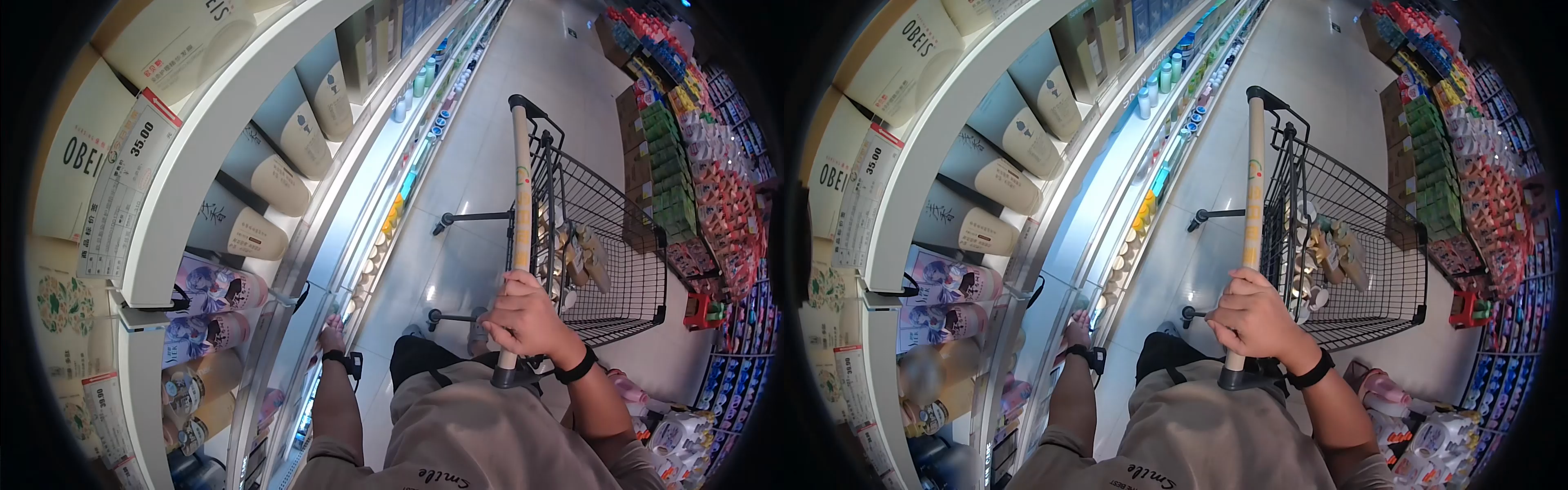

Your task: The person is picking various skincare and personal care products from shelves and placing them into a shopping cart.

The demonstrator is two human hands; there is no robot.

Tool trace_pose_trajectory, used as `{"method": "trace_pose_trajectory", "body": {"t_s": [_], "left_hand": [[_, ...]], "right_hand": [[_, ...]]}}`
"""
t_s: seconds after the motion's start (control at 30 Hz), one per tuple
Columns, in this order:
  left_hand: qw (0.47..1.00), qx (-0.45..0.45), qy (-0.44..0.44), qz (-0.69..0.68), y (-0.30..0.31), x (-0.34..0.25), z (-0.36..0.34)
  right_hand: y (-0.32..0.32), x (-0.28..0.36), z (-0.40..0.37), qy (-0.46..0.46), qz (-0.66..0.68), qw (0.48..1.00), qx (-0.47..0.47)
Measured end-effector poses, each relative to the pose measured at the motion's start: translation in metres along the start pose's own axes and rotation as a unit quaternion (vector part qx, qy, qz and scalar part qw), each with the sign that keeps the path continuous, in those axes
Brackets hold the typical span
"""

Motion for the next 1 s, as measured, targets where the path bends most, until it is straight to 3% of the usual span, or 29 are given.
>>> {"method": "trace_pose_trajectory", "body": {"t_s": [0.1, 0.2, 0.27, 0.33, 0.5, 0.57, 0.63, 0.7, 0.73, 0.77, 0.83, 0.9, 1.0], "left_hand": [[0.999, 0.033, -0.006, -0.006, 0.0, 0.015, 0.01], [0.995, 0.08, 0.053, 0.029, -0.01, 0.025, -0.002], [0.976, 0.135, 0.033, 0.166, -0.004, 0.015, -0.027], [0.933, 0.212, 0.007, 0.29, 0.003, 0.028, -0.043], [0.763, 0.391, -0.044, 0.512, 0.017, 0.048, -0.098], [0.713, 0.415, -0.03, 0.565, 0.025, 0.04, -0.123], [0.711, 0.396, -0.015, 0.58, 0.031, 0.042, -0.139], [0.664, 0.399, -0.027, 0.632, 0.027, 0.036, -0.156], [0.503, 0.458, -0.149, 0.718, 0.017, 0.03, -0.166], [0.395, 0.499, -0.155, 0.756, 0.013, 0.029, -0.175], [0.308, 0.562, -0.206, 0.74, -0.003, 0.016, -0.199], [0.328, 0.585, -0.201, 0.714, -0.021, 0.012, -0.214], [0.353, 0.555, -0.266, 0.705, -0.052, 0.003, -0.228]], "right_hand": [[0.002, 0.0, -0.001, -0.006, -0.008, 1.0, -0.001], [0.006, -0.003, -0.005, -0.011, -0.006, 1.0, -0.004], [0.006, -0.007, -0.007, -0.013, -0.001, 1.0, -0.007], [0.001, -0.007, -0.005, 0.008, 0.025, 1.0, -0.016], [0.006, -0.023, -0.008, 0.028, 0.038, 0.998, -0.029], [0.007, -0.026, -0.008, 0.029, 0.046, 0.998, -0.039], [0.01, -0.03, -0.007, 0.04, 0.076, 0.995, -0.053], [0.012, -0.035, -0.005, 0.044, 0.075, 0.994, -0.061], [0.012, -0.037, -0.005, 0.054, 0.085, 0.992, -0.07], [0.016, -0.04, -0.006, 0.064, 0.095, 0.99, -0.08], [0.024, -0.044, -0.006, 0.061, 0.083, 0.993, -0.053], [0.038, -0.047, -0.009, 0.071, 0.128, 0.985, -0.086], [0.073, -0.071, -0.034, 0.023, 0.137, 0.985, -0.1]]}}
Point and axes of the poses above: each hand's wrist, its own z-axis towards the middle knuckle, its own y-axis out of the back of the hand, x = y × z, the point moved 4 cm from there along z, towards the middle knuckle, and after that the axes turned 15 degrees about -y, right-handed, at the moved point
